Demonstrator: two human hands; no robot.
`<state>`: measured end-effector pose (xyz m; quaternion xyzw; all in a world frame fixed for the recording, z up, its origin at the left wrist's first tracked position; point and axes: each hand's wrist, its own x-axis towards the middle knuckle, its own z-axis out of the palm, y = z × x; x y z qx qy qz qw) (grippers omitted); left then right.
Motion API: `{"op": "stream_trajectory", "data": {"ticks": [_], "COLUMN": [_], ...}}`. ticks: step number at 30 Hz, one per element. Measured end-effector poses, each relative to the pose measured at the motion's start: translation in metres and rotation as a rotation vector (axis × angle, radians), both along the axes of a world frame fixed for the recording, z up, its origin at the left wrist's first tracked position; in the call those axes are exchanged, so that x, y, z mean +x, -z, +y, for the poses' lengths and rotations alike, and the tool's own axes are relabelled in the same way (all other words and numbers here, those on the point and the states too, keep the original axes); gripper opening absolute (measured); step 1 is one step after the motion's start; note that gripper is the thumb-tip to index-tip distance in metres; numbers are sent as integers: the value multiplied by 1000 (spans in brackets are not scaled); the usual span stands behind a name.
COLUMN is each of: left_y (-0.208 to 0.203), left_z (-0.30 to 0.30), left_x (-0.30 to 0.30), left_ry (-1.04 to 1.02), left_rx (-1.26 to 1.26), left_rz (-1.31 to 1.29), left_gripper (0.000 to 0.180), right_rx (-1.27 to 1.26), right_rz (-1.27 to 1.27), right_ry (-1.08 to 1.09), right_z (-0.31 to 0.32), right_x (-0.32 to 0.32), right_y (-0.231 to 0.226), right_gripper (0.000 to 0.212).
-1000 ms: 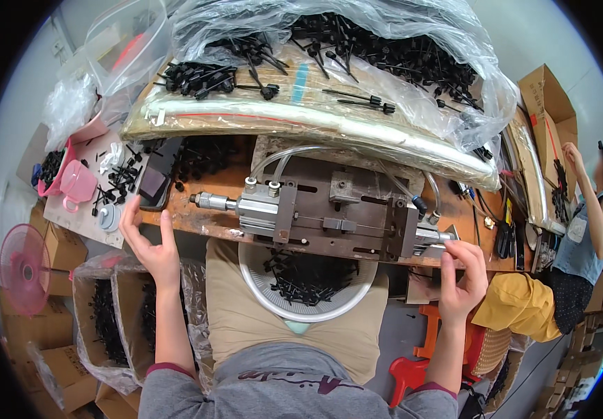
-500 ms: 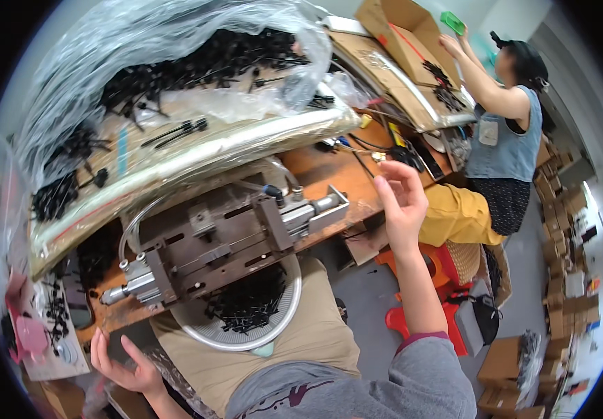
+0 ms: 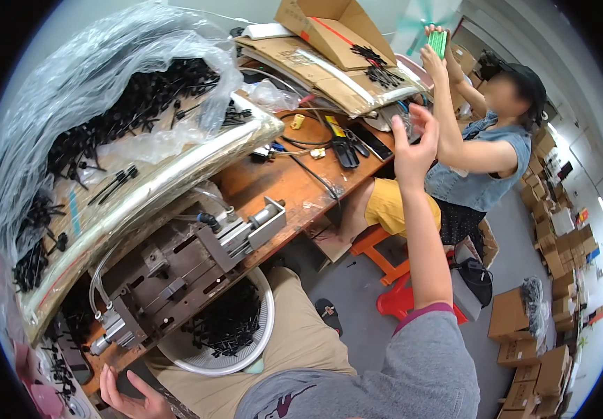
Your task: Manually assemble small mechanical components using a pneumatic jig.
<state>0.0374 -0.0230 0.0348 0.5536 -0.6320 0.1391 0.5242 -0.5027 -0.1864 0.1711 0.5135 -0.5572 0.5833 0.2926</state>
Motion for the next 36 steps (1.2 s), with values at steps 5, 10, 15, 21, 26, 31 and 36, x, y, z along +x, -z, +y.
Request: {"op": "stream_trajectory", "data": {"ticks": [5,10,15,21,26,31,36], "left_y": [4,8,5,0,-10,-32,-39], "left_z": [2,0,6,8,6,8,14], "left_x": [-5,-15,-23,-43,-51,-66,-49], "left_ry": [34,118,151,259,315,415,574], "left_rx": [26,16,53,76,49,171,412], "left_rz": [14,17,24,32,117,172,545], "left_gripper": [41,41,42,52,50,36,89], "right_rx": [-55,662,1061,637,513,657,489], "right_rz": [94,-241,-170,503,736,996,1206], "right_ry": [350,195,-78,-157,-225,-735,-1030], "right_z": [2,46,72,113,125,107,105], "right_x": [-64,-124,-46,-16,52,160,240], "right_y": [-38,-59,-4,58,13,14,17], "right_gripper": [63,69,28,23,27,27,22]}}
